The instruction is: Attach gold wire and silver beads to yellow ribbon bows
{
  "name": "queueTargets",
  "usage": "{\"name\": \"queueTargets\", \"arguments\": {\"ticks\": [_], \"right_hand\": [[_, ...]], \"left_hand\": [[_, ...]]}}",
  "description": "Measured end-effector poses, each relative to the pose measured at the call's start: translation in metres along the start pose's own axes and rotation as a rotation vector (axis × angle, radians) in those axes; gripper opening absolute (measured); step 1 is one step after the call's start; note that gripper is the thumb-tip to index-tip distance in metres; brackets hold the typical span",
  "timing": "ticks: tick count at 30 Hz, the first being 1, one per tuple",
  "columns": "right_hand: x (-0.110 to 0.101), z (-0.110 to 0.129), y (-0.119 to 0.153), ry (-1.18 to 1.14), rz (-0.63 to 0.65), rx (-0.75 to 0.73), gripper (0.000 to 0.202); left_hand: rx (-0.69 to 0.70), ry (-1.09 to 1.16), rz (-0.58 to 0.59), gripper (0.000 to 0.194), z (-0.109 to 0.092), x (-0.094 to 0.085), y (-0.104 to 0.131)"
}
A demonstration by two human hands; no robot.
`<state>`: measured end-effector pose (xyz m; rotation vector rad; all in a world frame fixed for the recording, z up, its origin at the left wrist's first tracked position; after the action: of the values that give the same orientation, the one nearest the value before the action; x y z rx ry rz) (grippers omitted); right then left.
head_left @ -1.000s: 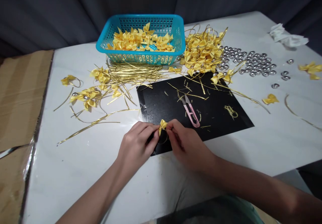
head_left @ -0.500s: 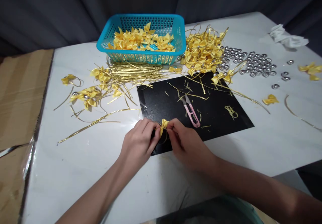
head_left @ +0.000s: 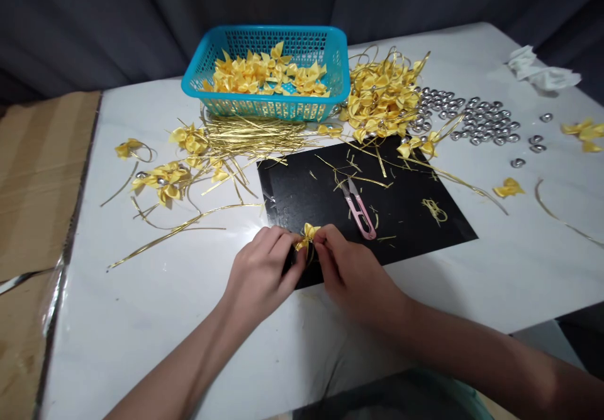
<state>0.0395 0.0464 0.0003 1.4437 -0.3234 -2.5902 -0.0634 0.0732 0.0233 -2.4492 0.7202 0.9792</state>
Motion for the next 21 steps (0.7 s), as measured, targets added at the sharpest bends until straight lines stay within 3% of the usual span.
{"name": "queueTargets", "arguments": {"ticks": [5, 8, 10, 12, 15, 18, 21], "right_hand": [[0.000, -0.001, -0.001, -0.114, 0.031, -0.032, 0.011], [-0.002, -0.004, -0.002, -0.425, 0.084, -0.047, 0.014], [-0.012, -0.014, -0.005, -0.664, 0.084, 0.009, 0.016], [-0.032, -0.027, -0.007, -0.834, 0.044, 0.063, 0.016], [-0.084, -0.045, -0.010, -0.953, -0.097, 0.048, 0.009], [-0.134, -0.060, -0.013, -0.977, -0.211, 0.020, 0.006], [-0.162, -0.063, -0.019, -0.936, -0.301, -0.089, 0.009]], "left_hand": [[-0.017, 0.036, -0.010, 0.008, 0.002, -0.002, -0.001], [-0.043, 0.146, -0.043, 0.009, 0.005, -0.005, -0.002], [-0.135, 0.273, -0.103, 0.007, 0.013, -0.010, -0.003], [-0.300, 0.431, -0.169, 0.007, 0.027, -0.014, -0.002], [-0.520, 0.683, -0.226, 0.009, 0.043, -0.012, 0.000], [-0.608, 0.853, -0.251, 0.012, 0.045, -0.010, -0.003], [-0.648, 0.978, -0.287, 0.013, 0.043, -0.007, -0.008]]}}
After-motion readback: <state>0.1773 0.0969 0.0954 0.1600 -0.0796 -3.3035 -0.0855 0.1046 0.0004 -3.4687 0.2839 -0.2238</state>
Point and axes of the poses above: each hand's wrist, its own y-axis away from the middle knuckle, its own x-axis out of the palm, z = x × y, the point moved 8 cm from there along -y, towards the middle knuckle, and after that the axes turned 12 degrees about y, right-handed, at the moved point
